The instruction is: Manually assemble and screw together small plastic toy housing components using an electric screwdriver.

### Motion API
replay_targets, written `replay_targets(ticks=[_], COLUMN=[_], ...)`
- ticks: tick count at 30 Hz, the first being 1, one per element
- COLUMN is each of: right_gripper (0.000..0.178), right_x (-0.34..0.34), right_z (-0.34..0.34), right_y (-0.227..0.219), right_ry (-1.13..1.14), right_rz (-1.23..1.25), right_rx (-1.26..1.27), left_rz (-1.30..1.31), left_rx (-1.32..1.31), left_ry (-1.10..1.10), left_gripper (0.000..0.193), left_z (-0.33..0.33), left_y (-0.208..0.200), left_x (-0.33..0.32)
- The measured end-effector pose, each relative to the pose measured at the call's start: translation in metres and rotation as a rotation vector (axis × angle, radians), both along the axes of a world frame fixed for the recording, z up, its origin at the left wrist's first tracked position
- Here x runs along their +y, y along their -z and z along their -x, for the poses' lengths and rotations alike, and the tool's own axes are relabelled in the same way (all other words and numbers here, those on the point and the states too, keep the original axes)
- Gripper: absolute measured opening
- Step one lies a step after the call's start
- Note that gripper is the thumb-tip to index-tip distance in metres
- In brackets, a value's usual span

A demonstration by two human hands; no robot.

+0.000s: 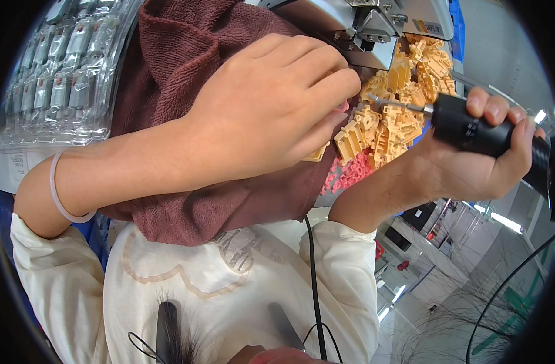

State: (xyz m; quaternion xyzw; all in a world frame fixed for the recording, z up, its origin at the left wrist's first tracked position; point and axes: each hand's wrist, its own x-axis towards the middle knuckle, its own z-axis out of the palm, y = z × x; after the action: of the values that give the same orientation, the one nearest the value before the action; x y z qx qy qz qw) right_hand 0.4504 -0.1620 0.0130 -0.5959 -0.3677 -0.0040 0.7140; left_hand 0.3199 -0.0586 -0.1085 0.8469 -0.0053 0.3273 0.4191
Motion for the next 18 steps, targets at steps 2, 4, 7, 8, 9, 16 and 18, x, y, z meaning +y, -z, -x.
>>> replay_targets(ticks=[2,4,7,8,9,16,18], right_gripper=[0.021,0.028,0.032,0.033,0.033,0.018,0.018], right_x=[-0.005,-0.009,-0.005,-0.004,-0.004,0.002,0.001], right_z=[0.008,0.01,0.017,0.017,0.018,0.018,0.018], right_y=[0.007,0.017,0.025,0.027,0.027,0.029,0.03], right_ry=[-0.016,0.086,0.107,0.134,0.137,0.129,0.1], right_rz=[0.013,0.015,0.014,-0.003,-0.002,0.001,0.027], right_rx=[0.001,-0.088,-0.159,-0.172,-0.17,-0.129,-0.126], left_rz=[0.013,0.026,0.017,0.018,0.02,0.015,0.016], left_rx=[0.009,0.016,0.031,0.019,0.007,0.0,0.016], left_ry=[0.002,0.008,0.011,0.001,-0.01,-0.016,-0.011], left_gripper=[0.024,0.023,0.022,0.021,0.021,0.02,0.02], left_z=[0.0,-0.001,-0.002,-0.002,-0.003,-0.002,-0.002], left_y=[0.0,-0.001,-0.002,-0.001,-0.001,-0.002,-0.002], left_x=[0.0,0.0,-0.001,-0.002,-0.002,-0.002,-0.002])
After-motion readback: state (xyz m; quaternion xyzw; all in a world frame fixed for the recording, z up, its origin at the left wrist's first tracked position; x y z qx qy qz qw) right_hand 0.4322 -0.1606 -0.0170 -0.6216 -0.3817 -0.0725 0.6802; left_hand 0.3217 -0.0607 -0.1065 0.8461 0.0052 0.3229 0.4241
